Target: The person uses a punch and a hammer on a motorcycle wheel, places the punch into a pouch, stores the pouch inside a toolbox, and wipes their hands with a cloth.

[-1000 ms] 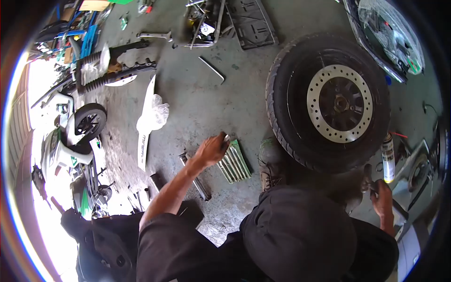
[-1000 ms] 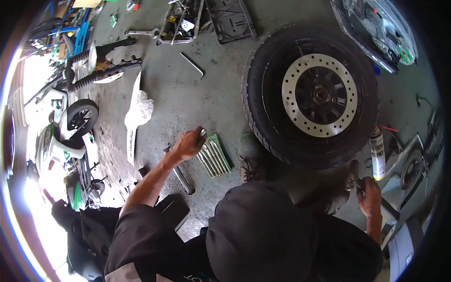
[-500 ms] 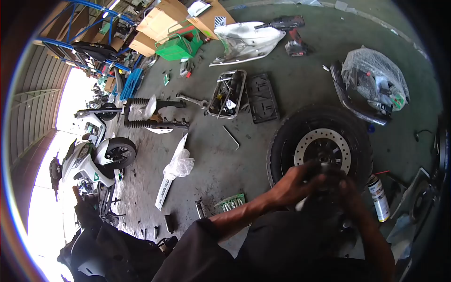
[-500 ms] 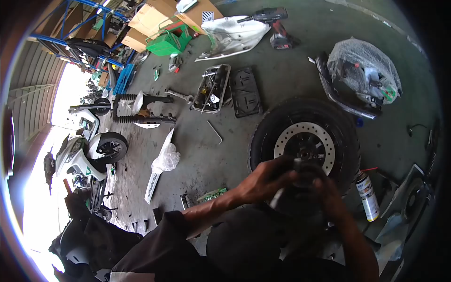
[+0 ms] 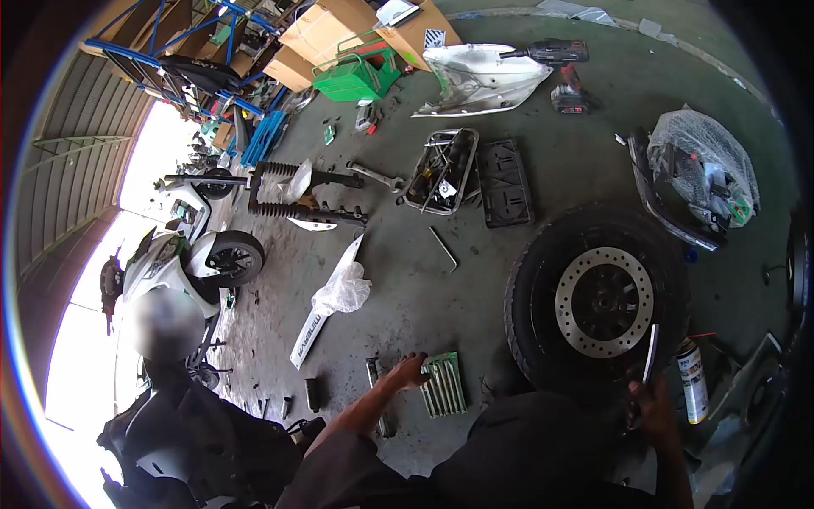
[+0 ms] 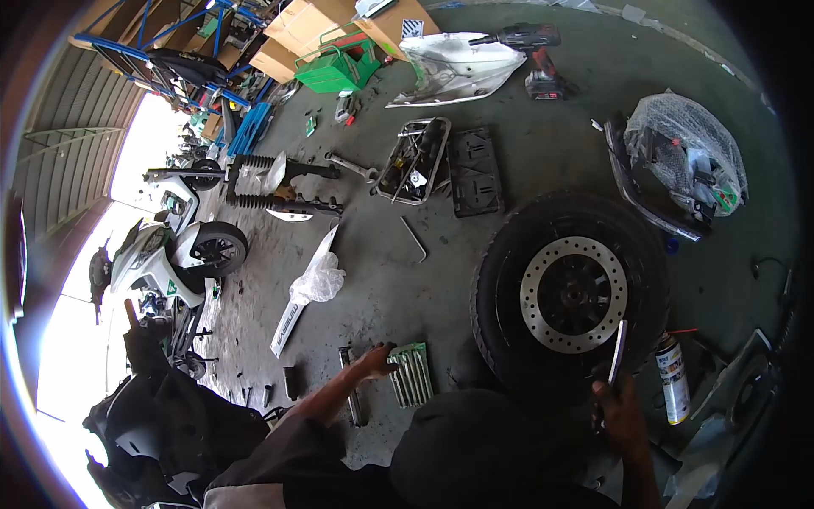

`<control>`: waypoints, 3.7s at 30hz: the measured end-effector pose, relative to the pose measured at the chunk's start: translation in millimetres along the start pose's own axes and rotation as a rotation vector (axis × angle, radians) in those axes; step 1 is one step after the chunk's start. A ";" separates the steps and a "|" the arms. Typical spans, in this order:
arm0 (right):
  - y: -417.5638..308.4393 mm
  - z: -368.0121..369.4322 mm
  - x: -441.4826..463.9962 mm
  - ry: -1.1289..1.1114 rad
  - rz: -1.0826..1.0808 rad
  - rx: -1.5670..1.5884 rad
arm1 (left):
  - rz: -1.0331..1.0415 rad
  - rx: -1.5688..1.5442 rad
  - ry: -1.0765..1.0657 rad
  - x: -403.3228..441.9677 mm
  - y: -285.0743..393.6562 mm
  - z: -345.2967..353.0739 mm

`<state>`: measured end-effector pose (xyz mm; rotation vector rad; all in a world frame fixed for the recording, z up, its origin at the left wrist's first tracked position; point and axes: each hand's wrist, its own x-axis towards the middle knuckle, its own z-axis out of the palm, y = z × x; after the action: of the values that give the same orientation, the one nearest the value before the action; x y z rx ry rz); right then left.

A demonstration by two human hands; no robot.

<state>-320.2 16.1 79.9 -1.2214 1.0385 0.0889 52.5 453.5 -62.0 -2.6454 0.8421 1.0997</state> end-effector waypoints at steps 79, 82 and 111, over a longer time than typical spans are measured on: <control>-77.1 -35.6 -21.2 0.558 -1.187 -0.655 | 0.963 0.044 -0.031 -64.2 447.5 -241.6; -82.3 -40.2 -19.6 0.558 -1.203 -0.655 | 1.000 0.052 0.000 -65.6 449.9 -240.8; -83.3 -54.7 -45.4 0.627 -1.148 -0.626 | 0.958 -0.077 -0.020 -70.2 444.9 -228.8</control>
<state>-331.8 -40.0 173.1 -2.3522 0.6772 -0.9761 -95.5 36.6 181.8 -2.2417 2.2028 1.3055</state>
